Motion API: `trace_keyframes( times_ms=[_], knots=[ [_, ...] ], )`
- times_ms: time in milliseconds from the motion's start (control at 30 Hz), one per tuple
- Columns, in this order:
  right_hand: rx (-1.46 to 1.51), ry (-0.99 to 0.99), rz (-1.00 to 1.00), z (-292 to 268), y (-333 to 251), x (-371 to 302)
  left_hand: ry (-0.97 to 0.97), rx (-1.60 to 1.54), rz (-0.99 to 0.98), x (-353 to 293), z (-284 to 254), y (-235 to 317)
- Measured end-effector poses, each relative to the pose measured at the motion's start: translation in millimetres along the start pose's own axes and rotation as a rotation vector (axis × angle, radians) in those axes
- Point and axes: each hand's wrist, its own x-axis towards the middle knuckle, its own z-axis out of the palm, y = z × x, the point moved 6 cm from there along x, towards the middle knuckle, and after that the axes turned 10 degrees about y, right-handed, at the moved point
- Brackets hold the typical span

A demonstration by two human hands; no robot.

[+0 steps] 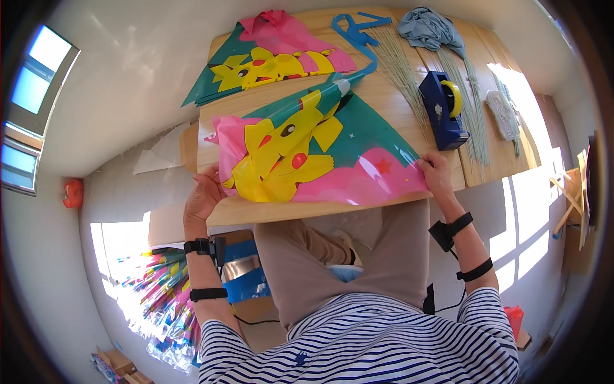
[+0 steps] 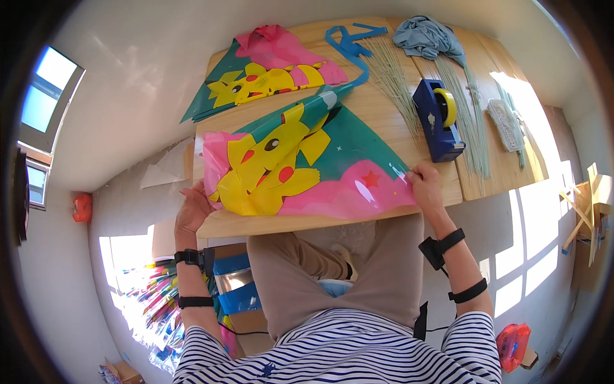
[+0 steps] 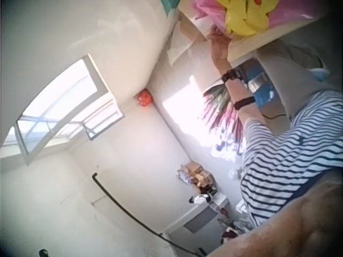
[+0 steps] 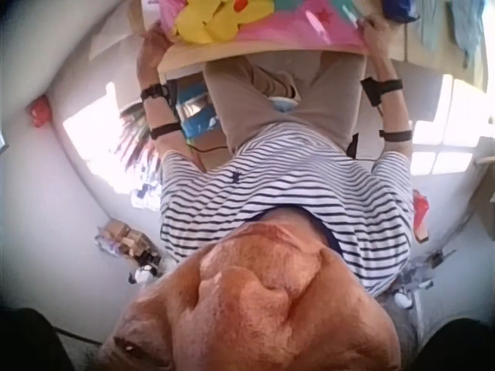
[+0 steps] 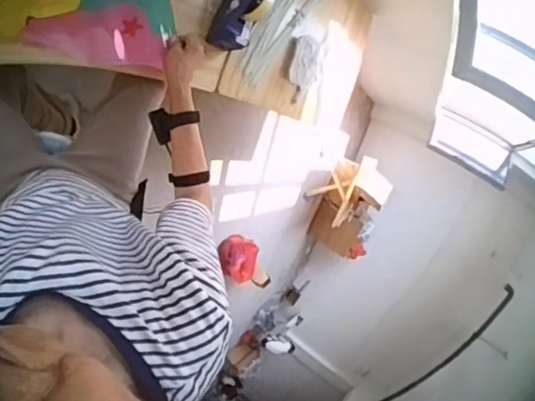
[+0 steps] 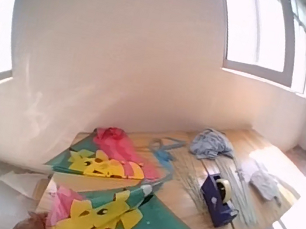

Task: Assembling a colorful kite by attaching structural elements and decorative ribbons.

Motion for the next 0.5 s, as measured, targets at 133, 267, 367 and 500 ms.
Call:
trace_keyframes(
  times_ms=[133,267,367,500],
  knots=[
    [-0.007,-0.002,0.023,-24,23,-15,0.205,0.073,-0.162,40,-6,-13],
    [-0.014,-0.018,-0.022,-40,28,-19,0.247,0.013,-0.093,72,32,-4],
    [-0.010,-0.037,-0.045,-45,21,-21,0.299,0.053,-0.021,90,9,-5],
    [-0.003,-0.037,0.003,-60,26,-27,0.281,-0.200,-0.125,91,23,5]
  ],
)
